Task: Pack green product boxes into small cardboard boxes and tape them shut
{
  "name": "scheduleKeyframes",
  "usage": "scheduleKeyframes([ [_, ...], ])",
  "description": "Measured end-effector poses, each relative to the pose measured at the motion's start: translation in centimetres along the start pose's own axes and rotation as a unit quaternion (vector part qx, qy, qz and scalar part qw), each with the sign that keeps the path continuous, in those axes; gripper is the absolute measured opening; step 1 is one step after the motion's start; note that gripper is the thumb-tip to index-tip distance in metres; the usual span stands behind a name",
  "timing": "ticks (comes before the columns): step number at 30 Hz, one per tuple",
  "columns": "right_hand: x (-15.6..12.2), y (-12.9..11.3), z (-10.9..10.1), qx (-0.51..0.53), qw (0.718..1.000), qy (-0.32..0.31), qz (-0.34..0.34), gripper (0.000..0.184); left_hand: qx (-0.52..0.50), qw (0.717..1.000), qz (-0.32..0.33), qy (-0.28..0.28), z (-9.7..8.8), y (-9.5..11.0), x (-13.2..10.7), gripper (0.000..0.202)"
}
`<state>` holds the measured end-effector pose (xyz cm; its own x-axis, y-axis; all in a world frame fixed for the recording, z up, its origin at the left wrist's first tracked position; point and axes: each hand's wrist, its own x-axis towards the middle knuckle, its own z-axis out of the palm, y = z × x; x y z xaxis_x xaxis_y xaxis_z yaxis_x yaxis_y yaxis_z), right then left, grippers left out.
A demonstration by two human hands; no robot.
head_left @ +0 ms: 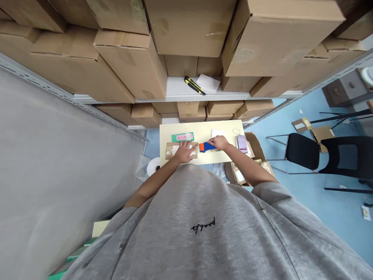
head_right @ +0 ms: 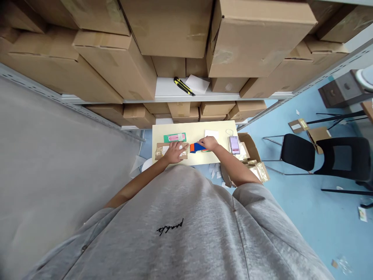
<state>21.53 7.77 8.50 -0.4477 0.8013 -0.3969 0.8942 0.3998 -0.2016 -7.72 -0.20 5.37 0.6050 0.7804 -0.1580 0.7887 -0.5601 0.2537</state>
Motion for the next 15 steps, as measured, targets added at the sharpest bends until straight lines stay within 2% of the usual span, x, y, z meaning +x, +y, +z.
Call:
scheduleKeyframes([
  [6, 1.4, -1.7, -0.9, -0.027, 0.999, -0.018, 0.015, 0.053, 0.004, 1.000, 0.004, -0.008, -0.1, 0.7, 0.2, 0.095],
  [9, 1.3, -1.7, -0.8, -0.025, 0.999, -0.028, 0.037, 0.050, -0.006, 1.000, 0.003, 0.004, -0.2, 0.6, -0.1, 0.085],
  [12, -0.1, -0.1, -0.6, -0.079, 0.990, -0.094, 0.068, 0.042, -0.028, 0.998, -0.028, 0.056, -0.6, -0.6, -0.5, 0.077],
  [13, -0.7, 0.6, -0.6, -0.084, 0.988, -0.118, 0.056, 0.041, -0.037, 0.995, -0.033, 0.081, -0.8, -1.1, -0.6, 0.075],
  [15, -1.6, 2.0, -0.8, -0.081, 0.989, -0.104, 0.059, 0.044, -0.056, 0.989, -0.025, 0.131, -1.3, -2.1, -0.8, 0.074],
])
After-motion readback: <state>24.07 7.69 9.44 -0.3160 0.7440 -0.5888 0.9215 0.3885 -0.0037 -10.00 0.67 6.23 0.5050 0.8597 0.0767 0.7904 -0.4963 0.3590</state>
